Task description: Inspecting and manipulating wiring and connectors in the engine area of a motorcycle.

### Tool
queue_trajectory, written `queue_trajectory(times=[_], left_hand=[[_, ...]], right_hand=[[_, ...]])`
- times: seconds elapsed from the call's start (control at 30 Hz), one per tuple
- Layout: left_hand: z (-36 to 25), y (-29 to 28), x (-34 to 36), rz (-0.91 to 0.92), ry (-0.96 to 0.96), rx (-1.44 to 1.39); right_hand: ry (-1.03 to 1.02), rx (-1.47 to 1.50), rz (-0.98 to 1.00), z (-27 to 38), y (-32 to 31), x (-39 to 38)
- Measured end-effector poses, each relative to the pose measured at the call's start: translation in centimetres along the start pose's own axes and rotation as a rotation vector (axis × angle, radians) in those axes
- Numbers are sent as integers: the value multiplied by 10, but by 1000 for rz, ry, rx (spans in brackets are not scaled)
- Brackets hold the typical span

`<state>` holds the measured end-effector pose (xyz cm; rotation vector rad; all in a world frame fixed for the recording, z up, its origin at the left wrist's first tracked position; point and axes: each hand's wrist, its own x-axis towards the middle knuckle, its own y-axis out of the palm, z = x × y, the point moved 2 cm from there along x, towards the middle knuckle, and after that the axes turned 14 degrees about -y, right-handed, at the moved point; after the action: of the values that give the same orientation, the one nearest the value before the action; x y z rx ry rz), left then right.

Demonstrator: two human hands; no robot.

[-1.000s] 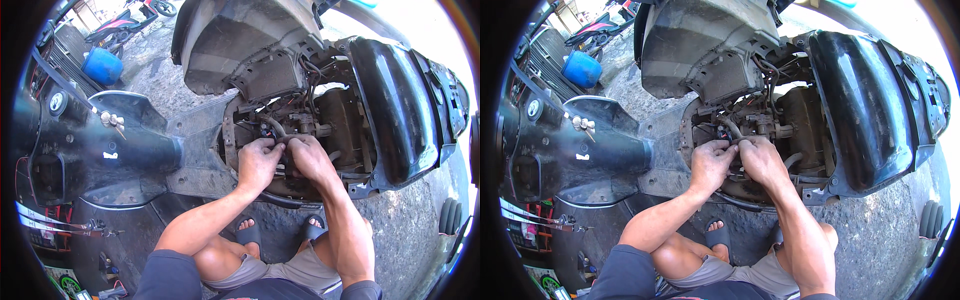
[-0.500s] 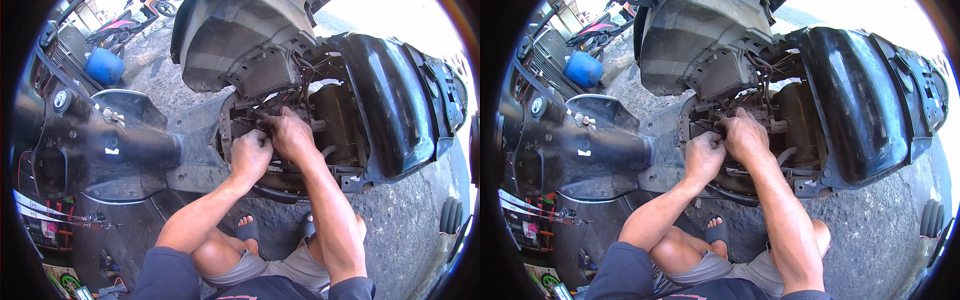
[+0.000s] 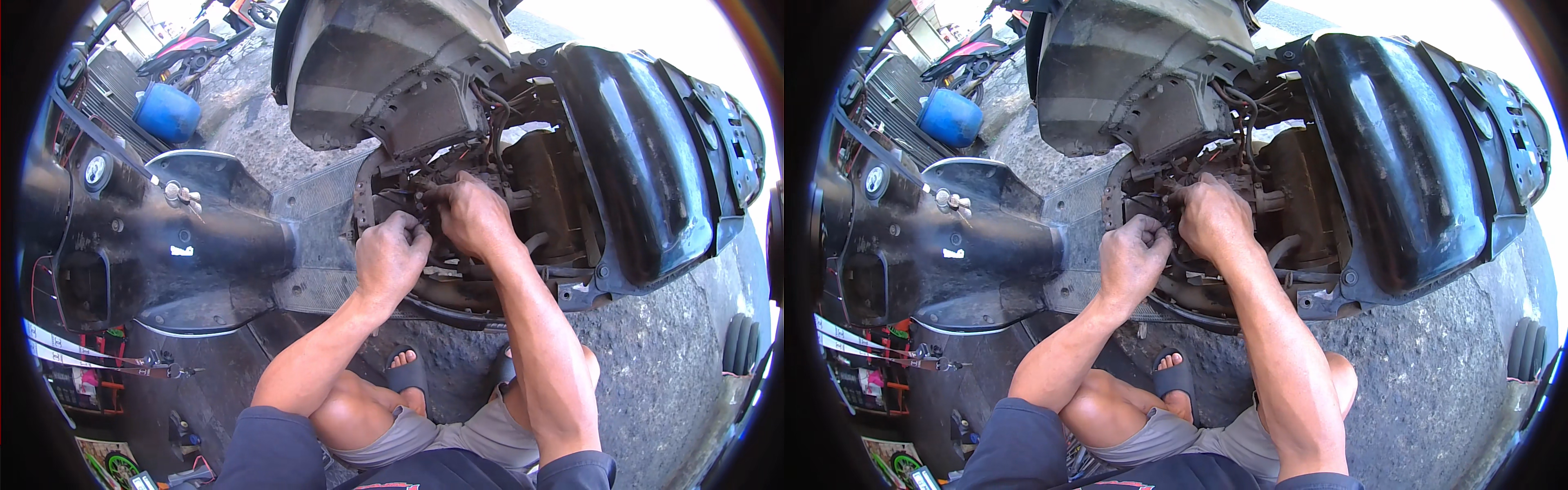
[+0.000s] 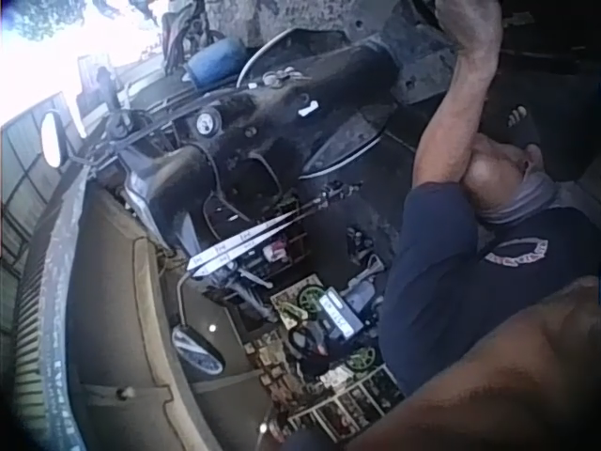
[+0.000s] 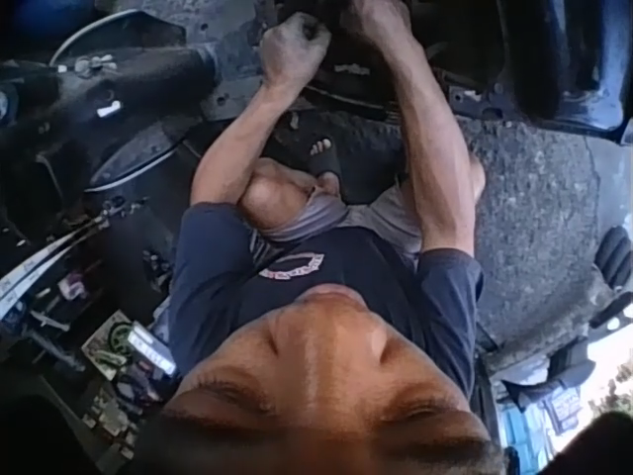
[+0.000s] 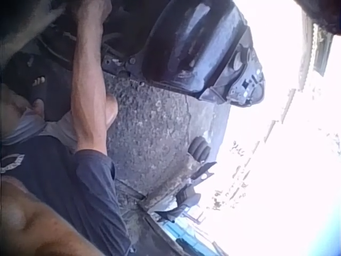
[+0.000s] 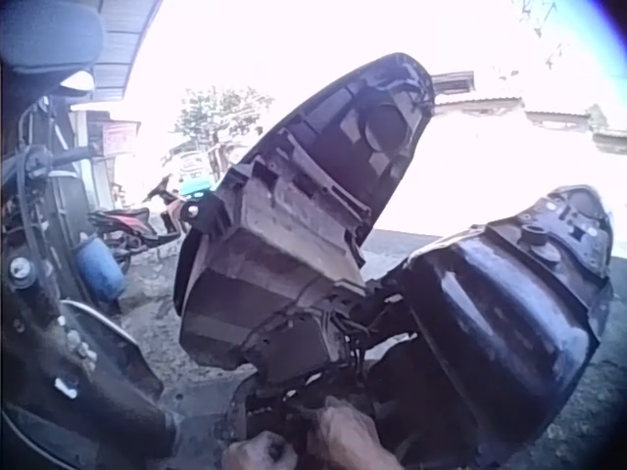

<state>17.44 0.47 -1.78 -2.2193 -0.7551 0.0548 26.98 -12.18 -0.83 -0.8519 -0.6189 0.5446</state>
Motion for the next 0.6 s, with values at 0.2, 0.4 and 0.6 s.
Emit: queue_trajectory(times=[0.2,0.4,0.6], left_hand=[[0,3,-2,15,124,41],[-2,14,-5,168,6,-94],[-8,16,-4,208,-47,35]], right_hand=[[-33,29,-52,1,-4,-1],[-25,52,-79,-2,-4,0],[-31,5,-44,3,-5,-1]])
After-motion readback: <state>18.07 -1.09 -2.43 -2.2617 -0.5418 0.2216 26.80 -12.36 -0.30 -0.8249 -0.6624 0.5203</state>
